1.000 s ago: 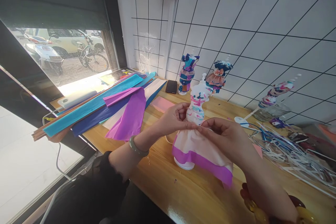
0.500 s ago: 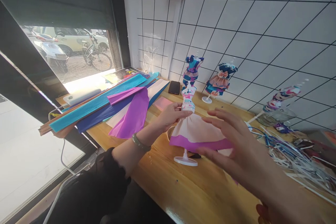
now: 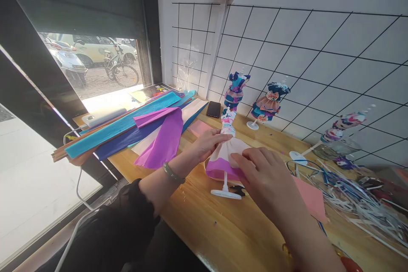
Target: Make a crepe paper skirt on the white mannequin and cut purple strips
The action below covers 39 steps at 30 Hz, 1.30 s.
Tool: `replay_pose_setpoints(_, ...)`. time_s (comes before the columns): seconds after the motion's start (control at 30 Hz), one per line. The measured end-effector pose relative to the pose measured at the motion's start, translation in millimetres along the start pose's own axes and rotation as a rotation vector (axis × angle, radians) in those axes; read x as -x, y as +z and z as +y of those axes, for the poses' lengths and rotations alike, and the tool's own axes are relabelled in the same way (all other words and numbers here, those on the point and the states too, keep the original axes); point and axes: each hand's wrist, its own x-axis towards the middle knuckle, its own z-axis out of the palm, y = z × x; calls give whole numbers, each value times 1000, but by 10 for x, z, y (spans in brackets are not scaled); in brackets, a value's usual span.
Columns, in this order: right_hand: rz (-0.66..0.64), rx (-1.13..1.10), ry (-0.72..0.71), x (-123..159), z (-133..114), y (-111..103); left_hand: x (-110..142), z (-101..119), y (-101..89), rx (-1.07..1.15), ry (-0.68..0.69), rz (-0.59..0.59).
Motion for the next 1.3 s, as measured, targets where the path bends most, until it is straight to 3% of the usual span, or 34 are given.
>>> replay_pose_setpoints(0.37,263,-8,-96,-10,-96,9,-30,-28,-31,-131,26,65)
replay_pose_setpoints(0.53,215,-127,-104,-18,-135,56,-25,11,-34,-172,64,73)
replay_pose_setpoints(0.63,98,-273,-75,-32,-155,8,-25,49,-39,-173,71,60)
replay_pose_setpoints(0.73,0,-505,4,-27,-120,-105,-15,85,-35,-150,92,3)
replay_pose_setpoints(0.8,36,-622,108,-8,-51,-166,1,100,-25,-149,109,-53)
replay_pose_setpoints(0.9,62,-713,400,22,80,-161,39,108,0,-165,73,-139)
replay_pose_setpoints(1.0,-75,-821,631,34,168,-59,78,112,33,-170,37,-217)
replay_pose_setpoints(1.1,-203,-951,659,26,186,40,98,117,55,-183,52,-273)
replay_pose_setpoints(1.3,-236,-1024,691,4,177,46,89,105,50,-275,101,-282)
